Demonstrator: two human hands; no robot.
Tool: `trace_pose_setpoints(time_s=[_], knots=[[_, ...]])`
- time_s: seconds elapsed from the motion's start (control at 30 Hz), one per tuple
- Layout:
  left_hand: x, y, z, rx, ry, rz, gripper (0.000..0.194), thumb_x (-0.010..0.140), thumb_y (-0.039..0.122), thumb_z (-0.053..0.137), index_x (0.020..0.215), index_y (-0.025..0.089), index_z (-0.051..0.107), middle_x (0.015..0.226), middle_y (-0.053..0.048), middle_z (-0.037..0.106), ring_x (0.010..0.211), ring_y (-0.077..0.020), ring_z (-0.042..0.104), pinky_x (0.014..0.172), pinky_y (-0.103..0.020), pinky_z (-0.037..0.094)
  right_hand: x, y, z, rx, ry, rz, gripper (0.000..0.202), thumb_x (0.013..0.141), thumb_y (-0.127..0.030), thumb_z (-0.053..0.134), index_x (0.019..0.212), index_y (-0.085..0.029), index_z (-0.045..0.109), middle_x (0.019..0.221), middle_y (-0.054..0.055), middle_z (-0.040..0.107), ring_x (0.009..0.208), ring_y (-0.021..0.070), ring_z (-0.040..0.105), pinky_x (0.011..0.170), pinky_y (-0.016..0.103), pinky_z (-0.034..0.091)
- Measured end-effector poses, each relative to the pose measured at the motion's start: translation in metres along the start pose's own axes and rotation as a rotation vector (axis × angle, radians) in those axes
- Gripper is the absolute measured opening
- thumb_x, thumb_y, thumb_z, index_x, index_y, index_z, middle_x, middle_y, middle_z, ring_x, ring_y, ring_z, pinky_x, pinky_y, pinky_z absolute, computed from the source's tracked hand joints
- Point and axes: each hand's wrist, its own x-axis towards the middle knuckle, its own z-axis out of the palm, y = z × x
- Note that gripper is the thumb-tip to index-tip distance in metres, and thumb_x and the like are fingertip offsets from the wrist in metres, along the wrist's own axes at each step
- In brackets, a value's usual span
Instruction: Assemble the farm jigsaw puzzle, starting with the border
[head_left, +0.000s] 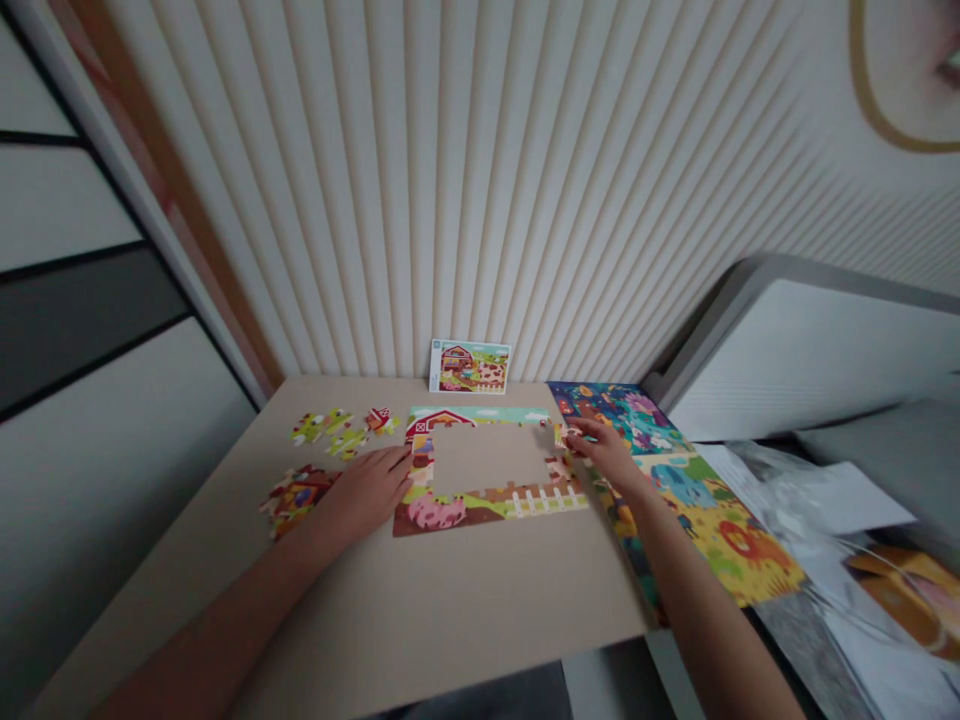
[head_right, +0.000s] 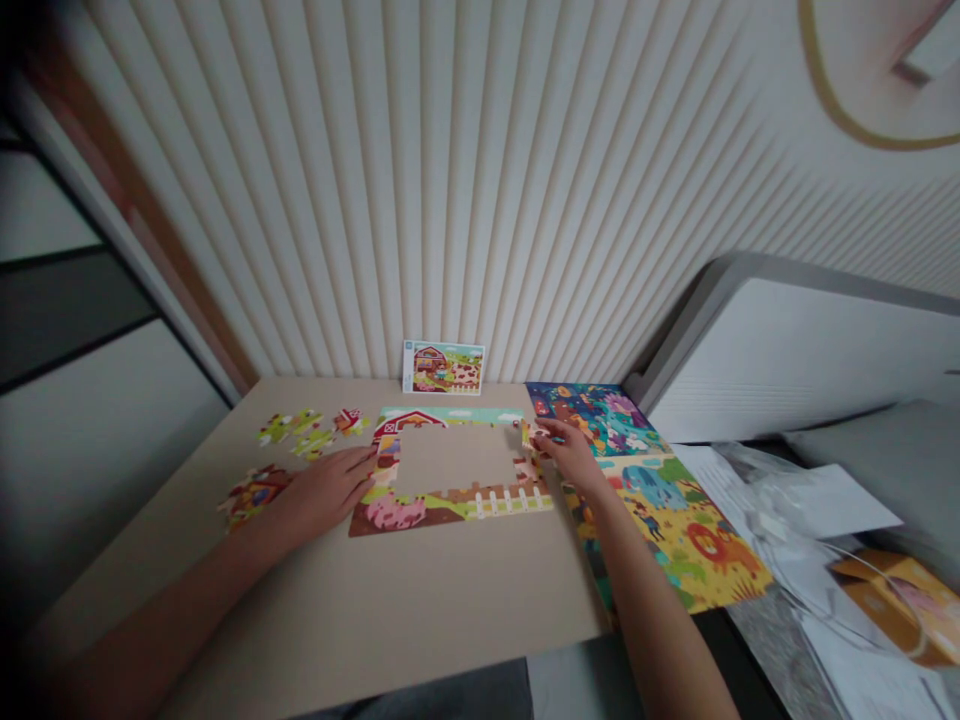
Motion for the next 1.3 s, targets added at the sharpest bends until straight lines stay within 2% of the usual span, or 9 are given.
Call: trace_pose_setpoints(time_s=[0.1, 0.3, 0.47, 0.7, 0.8, 0.9, 1.0, 1.13, 1.3], knots=[[0.0, -0.002, 0.003, -0.006, 0.014, -0.008, 0.039, 0.101, 0.028, 0.036, 0.126, 0.016, 0.064, 0.134, -0.014, 0.062, 0.124, -0.026, 0.057, 0.111, -0.045, 0.042, 0.018, 0.019, -0.01, -0.005, 0.032, 0.0, 0.051, 0.081, -0.051, 0.067, 0.119, -0.016, 0.067, 0.096, 0.008, 0.073, 0.084, 0.0216, 0.067, 0.074, 0.034, 0.056], [-0.001, -0.006, 0.008, 0.003, 0.006, -0.008, 0.039, 0.101, 0.029, 0.038, 0.128, 0.019, 0.063, 0.135, -0.012, 0.062, 0.126, -0.0262, 0.056, 0.111, -0.045, 0.042, 0.019, 0.032, -0.005, 0.012, 0.081, -0.145, 0.061, 0.085, -0.054, 0.063, 0.133, -0.019, 0.056, 0.096, 0.006, 0.072, 0.088, 0.0203, 0.067, 0.081, 0.034, 0.053], [-0.001, -0.006, 0.005, 0.03, -0.015, 0.013, 0.04, 0.101, 0.029, 0.037, 0.13, 0.017, 0.062, 0.137, -0.013, 0.061, 0.127, -0.0257, 0.055, 0.111, -0.044, 0.042, 0.022, 0.038, -0.008, -0.112, 0.105, -0.169, 0.051, 0.09, -0.059, 0.053, 0.114, -0.017, 0.069, 0.089, 0.007, 0.069, 0.076, 0.0194, 0.062, 0.069, 0.031, 0.05], [-0.001, -0.005, 0.004, 0.038, -0.014, 0.009, 0.041, 0.101, 0.03, 0.036, 0.129, 0.016, 0.062, 0.138, -0.014, 0.061, 0.127, -0.0255, 0.056, 0.111, -0.044, 0.042, 0.03, 0.043, -0.005, -0.111, 0.188, -0.161, 0.058, 0.084, -0.061, 0.06, 0.123, -0.018, 0.064, 0.088, 0.007, 0.069, 0.073, 0.0202, 0.06, 0.065, 0.031, 0.048], [-0.002, -0.006, 0.005, 0.036, -0.019, 0.002, 0.041, 0.102, 0.031, 0.035, 0.129, 0.016, 0.063, 0.138, -0.013, 0.061, 0.126, -0.0253, 0.056, 0.111, -0.043, 0.043, 0.031, 0.043, -0.005, -0.107, 0.216, -0.145, 0.051, 0.084, -0.061, 0.06, 0.107, -0.016, 0.069, 0.086, 0.008, 0.07, 0.073, 0.0209, 0.061, 0.067, 0.032, 0.048], [-0.002, -0.008, 0.006, 0.02, -0.019, 0.006, 0.042, 0.102, 0.032, 0.034, 0.129, 0.015, 0.062, 0.137, -0.014, 0.061, 0.127, -0.0253, 0.056, 0.111, -0.044, 0.042, 0.028, 0.042, -0.007, -0.13, 0.201, -0.141, 0.045, 0.087, -0.056, 0.057, 0.097, -0.016, 0.073, 0.087, 0.008, 0.071, 0.078, 0.0215, 0.061, 0.072, 0.032, 0.048], [-0.002, -0.009, 0.007, 0.003, -0.007, 0.001, 0.042, 0.102, 0.033, 0.035, 0.128, 0.015, 0.063, 0.137, -0.013, 0.061, 0.126, -0.0254, 0.056, 0.112, -0.044, 0.042, 0.024, 0.04, -0.007, -0.125, 0.144, -0.138, 0.041, 0.086, -0.045, 0.06, 0.114, -0.018, 0.071, 0.092, 0.005, 0.072, 0.08, 0.0194, 0.062, 0.073, 0.031, 0.049], [-0.002, -0.01, 0.009, 0.006, -0.011, 0.021, 0.041, 0.102, 0.032, 0.035, 0.127, 0.016, 0.064, 0.137, -0.013, 0.061, 0.128, -0.0255, 0.055, 0.113, -0.044, 0.041, 0.023, 0.04, -0.006, -0.003, 0.093, -0.18, 0.057, 0.082, -0.042, 0.068, 0.134, -0.021, 0.058, 0.093, 0.003, 0.071, 0.079, 0.0178, 0.063, 0.071, 0.029, 0.051], [-0.001, -0.008, 0.007, 0.031, -0.038, 0.018, 0.042, 0.102, 0.031, 0.034, 0.129, 0.013, 0.062, 0.138, -0.015, 0.06, 0.128, -0.0265, 0.054, 0.111, -0.045, 0.042, 0.026, 0.042, -0.009, -0.03, 0.124, -0.217, 0.042, 0.086, -0.051, 0.064, 0.114, -0.019, 0.071, 0.098, 0.008, 0.073, 0.089, 0.0231, 0.064, 0.078, 0.034, 0.051]])
